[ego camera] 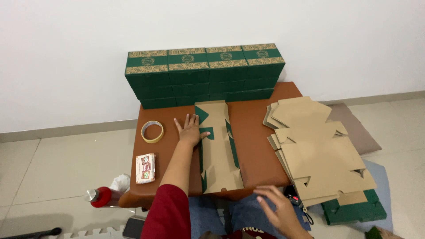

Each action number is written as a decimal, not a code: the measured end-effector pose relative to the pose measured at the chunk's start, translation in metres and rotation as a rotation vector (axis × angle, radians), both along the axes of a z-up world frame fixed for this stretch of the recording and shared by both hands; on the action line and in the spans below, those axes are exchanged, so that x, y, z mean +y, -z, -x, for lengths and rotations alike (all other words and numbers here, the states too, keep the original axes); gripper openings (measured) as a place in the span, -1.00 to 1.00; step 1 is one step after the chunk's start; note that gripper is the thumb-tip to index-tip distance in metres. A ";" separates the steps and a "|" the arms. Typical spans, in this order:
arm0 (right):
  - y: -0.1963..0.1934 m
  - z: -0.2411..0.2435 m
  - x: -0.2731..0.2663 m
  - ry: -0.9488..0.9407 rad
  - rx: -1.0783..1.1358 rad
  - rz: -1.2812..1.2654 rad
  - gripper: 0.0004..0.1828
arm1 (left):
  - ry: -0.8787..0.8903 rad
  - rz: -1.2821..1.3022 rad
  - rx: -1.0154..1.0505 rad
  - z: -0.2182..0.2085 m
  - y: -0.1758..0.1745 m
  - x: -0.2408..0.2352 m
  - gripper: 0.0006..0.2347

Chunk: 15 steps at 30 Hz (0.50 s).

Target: The person assembles flat cardboard pieces into small green boxes by folding the flaps and tucking them into slots. They place a small white packet inside one of the boxes, close the lid, and then continue folding another flat cardboard piece.

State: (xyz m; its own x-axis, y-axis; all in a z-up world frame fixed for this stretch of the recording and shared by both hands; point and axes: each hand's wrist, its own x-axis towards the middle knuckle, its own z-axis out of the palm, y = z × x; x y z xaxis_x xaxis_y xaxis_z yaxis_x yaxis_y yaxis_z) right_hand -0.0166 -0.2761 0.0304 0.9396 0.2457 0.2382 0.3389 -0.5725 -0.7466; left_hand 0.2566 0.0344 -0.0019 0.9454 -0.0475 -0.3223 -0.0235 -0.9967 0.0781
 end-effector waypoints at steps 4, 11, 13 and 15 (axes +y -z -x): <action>0.040 0.029 0.034 -0.156 -0.168 0.085 -0.67 | -0.053 0.287 -0.364 0.021 0.038 0.003 -0.43; 0.046 0.011 0.113 -0.143 -0.327 0.328 -0.23 | -0.078 0.270 -0.443 0.041 0.031 0.002 -0.60; 0.052 0.005 0.121 -0.111 -0.407 0.371 -0.33 | -0.070 0.243 -0.447 0.048 0.034 0.002 -0.57; 0.060 0.002 0.122 -0.057 -0.383 0.336 -0.38 | -0.082 0.200 -0.525 0.054 0.044 0.001 -0.66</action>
